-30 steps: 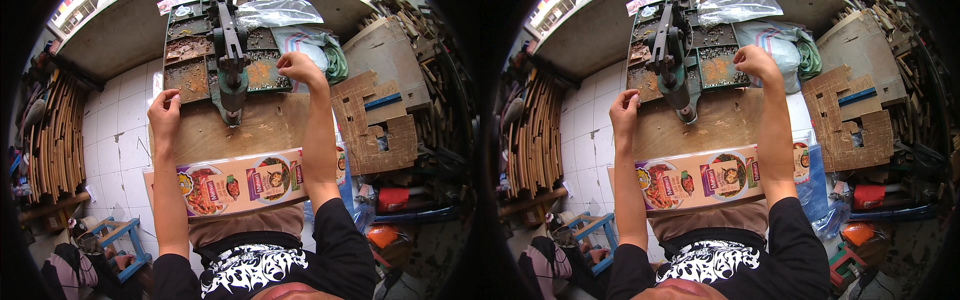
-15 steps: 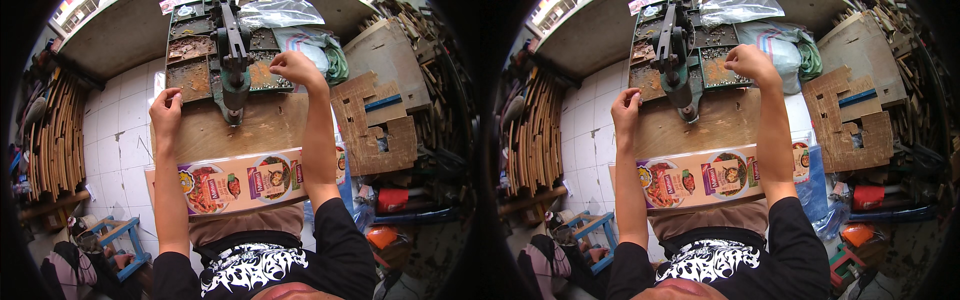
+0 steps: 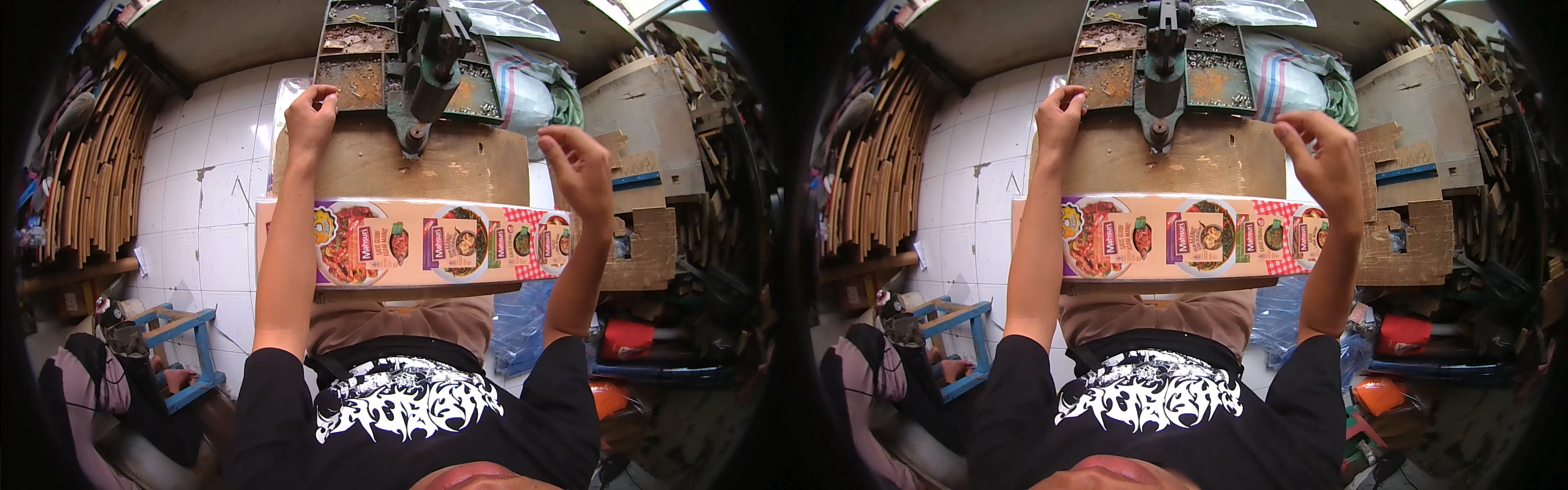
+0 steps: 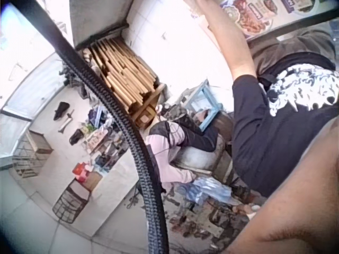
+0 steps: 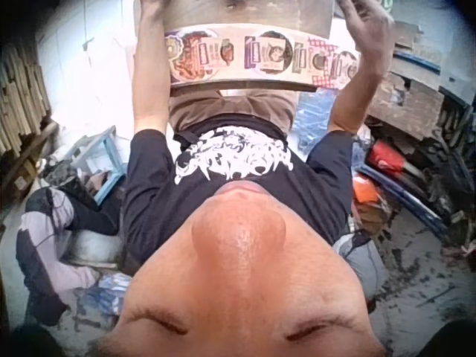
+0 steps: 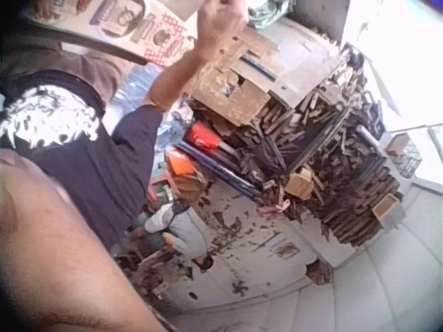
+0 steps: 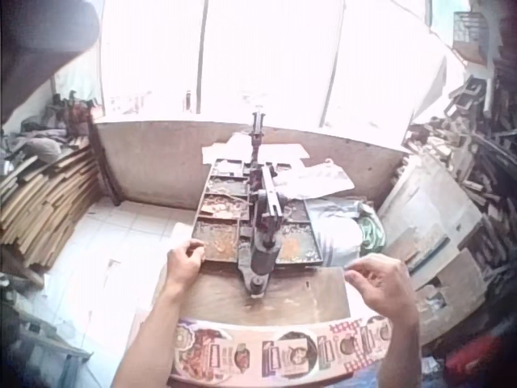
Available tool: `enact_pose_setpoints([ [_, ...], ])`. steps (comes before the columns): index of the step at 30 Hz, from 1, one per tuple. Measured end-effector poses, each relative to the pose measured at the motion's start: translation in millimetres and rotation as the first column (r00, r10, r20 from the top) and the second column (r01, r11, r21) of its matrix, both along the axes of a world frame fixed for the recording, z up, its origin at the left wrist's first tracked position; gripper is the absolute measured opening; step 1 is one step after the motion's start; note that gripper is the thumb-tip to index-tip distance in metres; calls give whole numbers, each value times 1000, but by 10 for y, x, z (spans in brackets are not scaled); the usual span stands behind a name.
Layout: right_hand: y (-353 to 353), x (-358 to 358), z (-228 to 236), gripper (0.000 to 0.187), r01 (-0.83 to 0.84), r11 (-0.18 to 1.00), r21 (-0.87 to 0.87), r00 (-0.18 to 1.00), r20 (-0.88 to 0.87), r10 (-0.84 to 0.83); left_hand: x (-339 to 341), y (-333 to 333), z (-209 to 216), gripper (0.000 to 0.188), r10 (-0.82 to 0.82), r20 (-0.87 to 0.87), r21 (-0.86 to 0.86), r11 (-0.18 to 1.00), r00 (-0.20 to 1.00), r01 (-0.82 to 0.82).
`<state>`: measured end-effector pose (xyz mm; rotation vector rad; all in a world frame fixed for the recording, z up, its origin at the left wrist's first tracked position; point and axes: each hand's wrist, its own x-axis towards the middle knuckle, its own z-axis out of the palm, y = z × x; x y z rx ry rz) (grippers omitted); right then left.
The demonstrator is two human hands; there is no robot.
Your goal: The person uses a manual press machine to attach metal plates to cardboard packaging displays, handling the components and cardboard by hand.
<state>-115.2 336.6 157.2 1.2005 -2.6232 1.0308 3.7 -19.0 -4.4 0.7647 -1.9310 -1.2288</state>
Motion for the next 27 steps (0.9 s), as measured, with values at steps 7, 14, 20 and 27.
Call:
enact_pose_setpoints([
  [7,1195,370,-777,22,138,990,29,989,53,-139,-34,-108,-38,16,-49,-69,45,998,996,52],
  [14,1908,773,-1223,23,439,858,-267,841,460,-287,91,-380,129,24,14,-257,692,701,966,174],
  [20,2156,835,-1660,27,553,766,-327,789,500,-356,775,-565,716,27,-76,-222,536,823,972,187],
  [27,2270,603,-2217,48,641,706,-301,738,496,-458,2328,15,551,43,-70,154,138,989,986,48],
])
